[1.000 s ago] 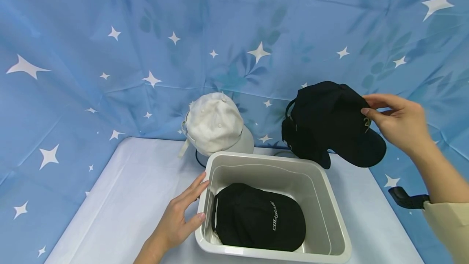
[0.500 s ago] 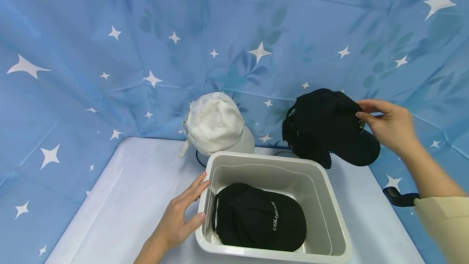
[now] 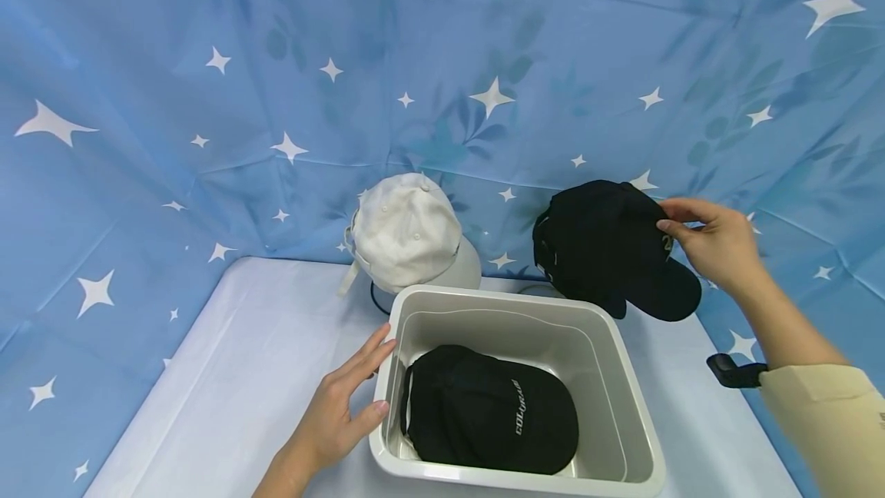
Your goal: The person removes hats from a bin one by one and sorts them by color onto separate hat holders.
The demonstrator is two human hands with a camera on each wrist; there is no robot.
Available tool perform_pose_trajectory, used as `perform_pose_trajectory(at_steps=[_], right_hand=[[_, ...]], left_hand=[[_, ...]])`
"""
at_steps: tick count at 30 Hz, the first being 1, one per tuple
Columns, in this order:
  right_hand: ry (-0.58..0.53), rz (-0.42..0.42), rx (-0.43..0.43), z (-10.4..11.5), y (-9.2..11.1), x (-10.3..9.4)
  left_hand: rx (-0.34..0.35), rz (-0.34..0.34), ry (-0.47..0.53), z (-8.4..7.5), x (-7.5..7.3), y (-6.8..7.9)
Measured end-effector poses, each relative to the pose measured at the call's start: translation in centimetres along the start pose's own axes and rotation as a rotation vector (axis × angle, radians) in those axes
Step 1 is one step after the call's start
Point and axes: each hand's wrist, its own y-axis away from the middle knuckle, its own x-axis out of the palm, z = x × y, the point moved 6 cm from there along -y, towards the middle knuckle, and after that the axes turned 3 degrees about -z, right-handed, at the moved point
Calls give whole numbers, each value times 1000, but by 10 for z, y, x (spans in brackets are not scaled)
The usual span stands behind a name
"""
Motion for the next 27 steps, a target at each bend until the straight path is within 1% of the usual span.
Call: perform_pose_trajectory(at_steps=[14, 27], right_hand=[[3, 37, 0, -10, 3, 17], [-20, 22, -16, -17, 8, 33]], left_hand=[[3, 3, 7, 0, 0, 0], [16, -6, 6, 0, -1, 0]])
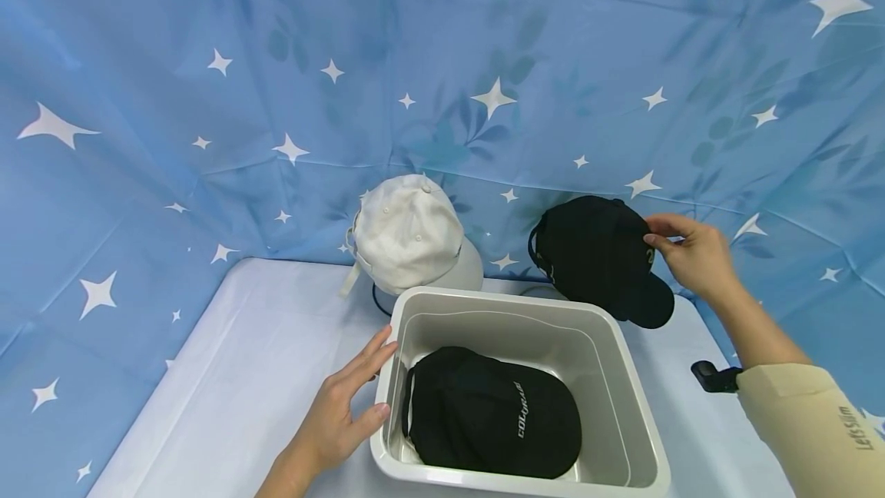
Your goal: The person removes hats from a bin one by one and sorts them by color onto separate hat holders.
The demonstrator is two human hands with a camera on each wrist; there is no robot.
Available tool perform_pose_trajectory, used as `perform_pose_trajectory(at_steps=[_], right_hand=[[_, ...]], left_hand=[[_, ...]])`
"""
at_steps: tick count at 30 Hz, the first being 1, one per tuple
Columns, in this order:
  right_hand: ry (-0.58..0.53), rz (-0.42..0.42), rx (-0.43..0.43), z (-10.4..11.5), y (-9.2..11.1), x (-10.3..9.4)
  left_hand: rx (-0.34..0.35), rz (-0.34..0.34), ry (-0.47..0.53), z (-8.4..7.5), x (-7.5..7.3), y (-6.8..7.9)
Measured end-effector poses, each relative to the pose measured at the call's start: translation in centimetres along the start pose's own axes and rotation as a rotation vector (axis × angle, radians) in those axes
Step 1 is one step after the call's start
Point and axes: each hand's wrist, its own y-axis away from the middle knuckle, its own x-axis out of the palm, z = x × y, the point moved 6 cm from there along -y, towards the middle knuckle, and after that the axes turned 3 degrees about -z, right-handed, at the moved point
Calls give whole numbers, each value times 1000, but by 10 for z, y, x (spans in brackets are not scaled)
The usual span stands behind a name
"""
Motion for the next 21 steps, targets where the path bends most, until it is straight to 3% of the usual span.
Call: perform_pose_trajectory(at_steps=[21], right_hand=[[6, 46, 49, -11, 11, 18]], left_hand=[[-15, 1, 3, 1, 1, 1]])
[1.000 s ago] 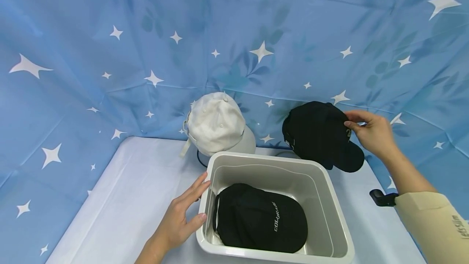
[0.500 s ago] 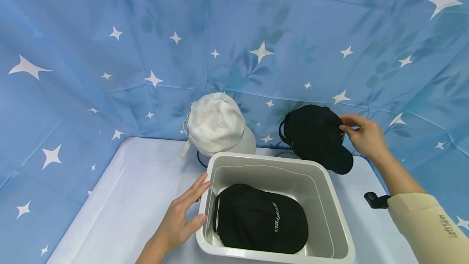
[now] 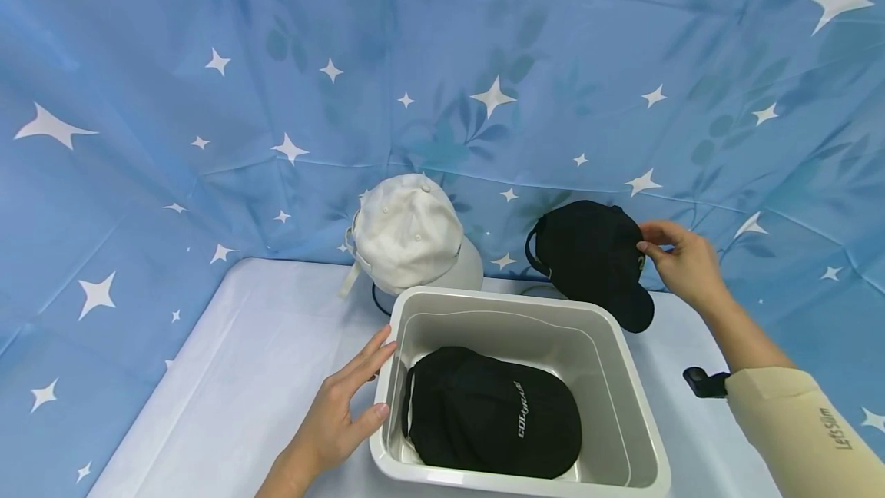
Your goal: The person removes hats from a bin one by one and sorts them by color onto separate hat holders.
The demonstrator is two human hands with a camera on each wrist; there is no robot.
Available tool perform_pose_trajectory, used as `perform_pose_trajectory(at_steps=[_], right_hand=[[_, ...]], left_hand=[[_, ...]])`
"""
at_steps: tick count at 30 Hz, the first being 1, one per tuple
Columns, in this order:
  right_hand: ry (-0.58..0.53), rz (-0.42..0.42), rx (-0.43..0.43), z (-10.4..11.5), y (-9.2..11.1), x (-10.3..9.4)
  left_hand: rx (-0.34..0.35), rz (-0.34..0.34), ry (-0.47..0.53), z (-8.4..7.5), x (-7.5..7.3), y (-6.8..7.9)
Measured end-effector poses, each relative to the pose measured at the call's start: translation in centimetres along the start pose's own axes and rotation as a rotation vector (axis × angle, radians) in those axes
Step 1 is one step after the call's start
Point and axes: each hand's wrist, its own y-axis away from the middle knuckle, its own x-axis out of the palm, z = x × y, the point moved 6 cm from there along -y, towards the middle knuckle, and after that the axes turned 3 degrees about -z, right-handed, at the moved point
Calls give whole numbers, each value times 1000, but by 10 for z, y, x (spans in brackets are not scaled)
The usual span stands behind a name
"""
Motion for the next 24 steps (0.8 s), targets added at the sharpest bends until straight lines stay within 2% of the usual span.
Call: perform_pose_trajectory(at_steps=[24], right_hand=[[30, 37, 48, -5, 8, 0]], left_hand=[[0, 1, 0, -1, 0, -1]])
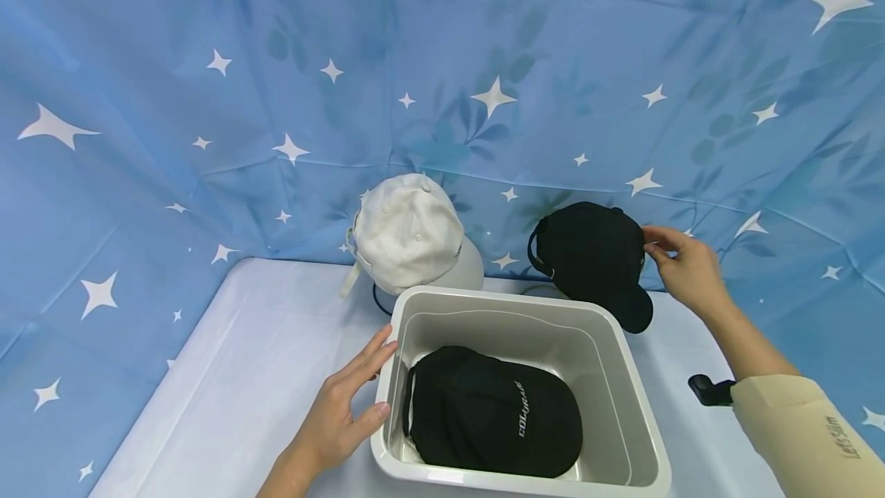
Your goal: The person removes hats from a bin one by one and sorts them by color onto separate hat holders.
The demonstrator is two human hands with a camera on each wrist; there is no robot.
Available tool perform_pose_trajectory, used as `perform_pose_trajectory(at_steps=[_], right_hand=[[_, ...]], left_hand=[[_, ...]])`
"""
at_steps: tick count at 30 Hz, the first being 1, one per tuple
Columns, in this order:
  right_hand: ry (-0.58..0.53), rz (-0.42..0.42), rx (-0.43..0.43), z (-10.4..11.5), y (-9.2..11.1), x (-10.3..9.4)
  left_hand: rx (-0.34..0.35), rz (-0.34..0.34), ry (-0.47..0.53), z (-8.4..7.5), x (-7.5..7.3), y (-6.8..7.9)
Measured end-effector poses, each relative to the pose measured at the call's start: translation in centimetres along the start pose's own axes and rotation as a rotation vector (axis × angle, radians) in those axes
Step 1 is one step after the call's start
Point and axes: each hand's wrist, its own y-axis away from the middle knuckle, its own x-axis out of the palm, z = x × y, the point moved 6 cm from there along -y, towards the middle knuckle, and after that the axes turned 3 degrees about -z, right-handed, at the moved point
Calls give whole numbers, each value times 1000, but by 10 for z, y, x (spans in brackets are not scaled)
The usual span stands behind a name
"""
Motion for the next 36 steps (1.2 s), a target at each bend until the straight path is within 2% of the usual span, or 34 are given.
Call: perform_pose_trajectory(at_steps=[10, 19, 28, 36], right_hand=[[8, 16, 5, 15, 5, -22], [24, -14, -50, 37, 9, -40], [9, -55, -166, 60, 21, -47], [-36, -94, -305, 80, 35, -41]], left_hand=[[-3, 2, 1, -1, 1, -1], [-31, 7, -7, 2, 1, 1], [-38, 12, 1, 2, 1, 2], [-44, 11, 5, 2, 1, 2]])
